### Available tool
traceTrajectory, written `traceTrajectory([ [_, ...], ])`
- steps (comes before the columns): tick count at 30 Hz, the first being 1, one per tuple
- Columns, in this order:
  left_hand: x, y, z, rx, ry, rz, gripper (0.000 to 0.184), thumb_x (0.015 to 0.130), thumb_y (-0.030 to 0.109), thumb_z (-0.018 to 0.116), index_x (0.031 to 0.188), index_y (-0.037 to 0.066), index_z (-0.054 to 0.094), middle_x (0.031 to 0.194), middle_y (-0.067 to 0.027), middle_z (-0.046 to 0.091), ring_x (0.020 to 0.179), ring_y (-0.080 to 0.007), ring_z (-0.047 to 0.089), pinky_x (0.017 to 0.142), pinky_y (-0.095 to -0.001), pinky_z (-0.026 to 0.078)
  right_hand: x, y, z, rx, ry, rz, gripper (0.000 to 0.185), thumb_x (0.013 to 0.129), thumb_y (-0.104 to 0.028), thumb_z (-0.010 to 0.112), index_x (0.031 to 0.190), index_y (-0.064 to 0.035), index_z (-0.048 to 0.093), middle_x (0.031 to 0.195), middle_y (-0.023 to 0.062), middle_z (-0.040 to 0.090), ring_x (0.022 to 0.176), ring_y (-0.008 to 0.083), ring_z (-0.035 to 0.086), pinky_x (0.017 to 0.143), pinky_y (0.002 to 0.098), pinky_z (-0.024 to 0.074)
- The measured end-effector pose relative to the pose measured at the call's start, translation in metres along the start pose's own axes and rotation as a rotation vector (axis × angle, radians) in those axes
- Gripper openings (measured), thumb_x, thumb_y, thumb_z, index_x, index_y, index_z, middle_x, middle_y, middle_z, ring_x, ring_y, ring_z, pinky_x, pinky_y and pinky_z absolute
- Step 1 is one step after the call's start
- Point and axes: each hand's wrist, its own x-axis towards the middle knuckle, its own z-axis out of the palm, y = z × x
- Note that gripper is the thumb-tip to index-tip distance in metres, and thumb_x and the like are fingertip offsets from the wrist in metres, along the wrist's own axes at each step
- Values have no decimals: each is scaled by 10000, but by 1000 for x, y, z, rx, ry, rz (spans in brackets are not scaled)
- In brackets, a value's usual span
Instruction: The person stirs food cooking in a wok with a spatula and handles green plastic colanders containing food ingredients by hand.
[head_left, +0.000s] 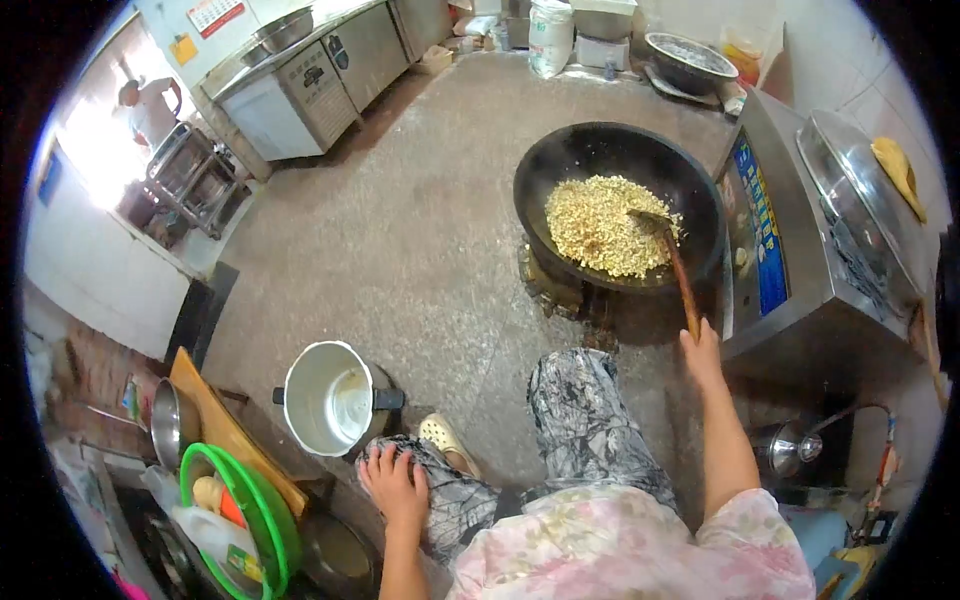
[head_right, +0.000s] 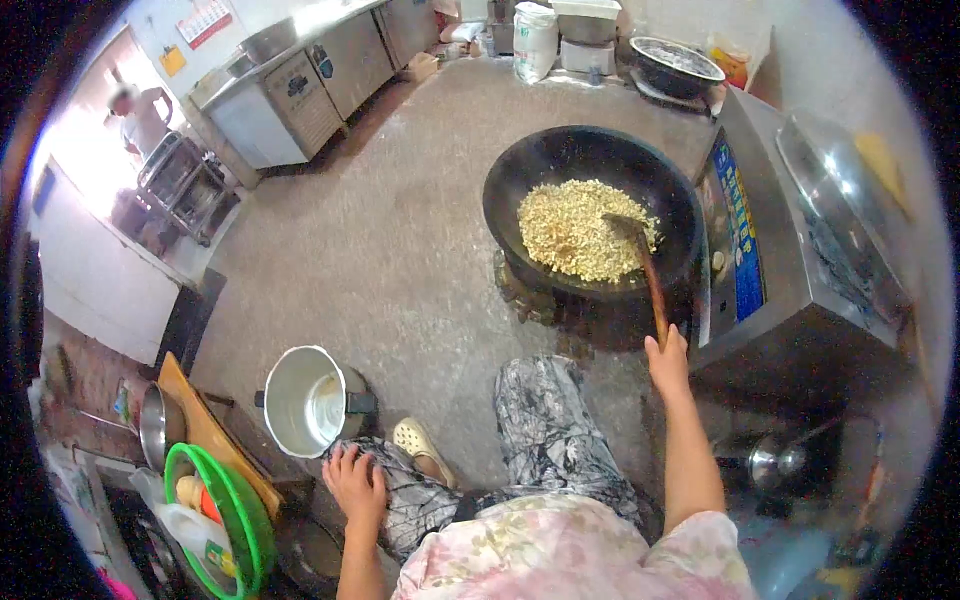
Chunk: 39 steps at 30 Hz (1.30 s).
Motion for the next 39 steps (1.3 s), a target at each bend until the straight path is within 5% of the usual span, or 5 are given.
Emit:
traceTrajectory([
  [6,5,6,5,-13,26,-43,180,721,194,623,865,86,637,1075,-88,572,1127,-331,438,1011,-535,235,-9,0,-7,991,-474,673,217,952,-258,392,1111,-111,405,739,134,565,466,173,478,386,286,398],
  [14,4,-4,4,3,21,-40,155,720,187,622,846,98,643,1069,-72,580,1135,-323,444,1004,-535,247,9,-15,-51,-295,-138,-538,307,842,-146,569,1132,-51,533,777,169,625,729,341,613,641,435,485],
  [23,-1,-4,0,-17,4,-75,157,719,189,621,843,98,655,1083,-71,581,1143,-318,440,1015,-531,234,17,-174,-169,-552,-169,-569,164,771,-142,617,875,-18,649,821,182,627,815,345,603,728,421,469],
  [32,-8,-15,5,32,-4,-92,127,719,165,633,825,97,647,1075,-65,580,1151,-308,436,1009,-510,244,114,-274,-237,-530,-253,-561,239,778,-181,585,657,25,576,541,48,533,448,110,484,402,297,407],
  [39,-4,-14,1,29,3,-119,106,716,147,628,806,91,636,1036,-60,585,1128,-309,455,987,-500,270,122,-239,-102,-805,-92,-559,189,766,-115,551,767,46,650,733,221,625,740,348,633,667,408,517],
])
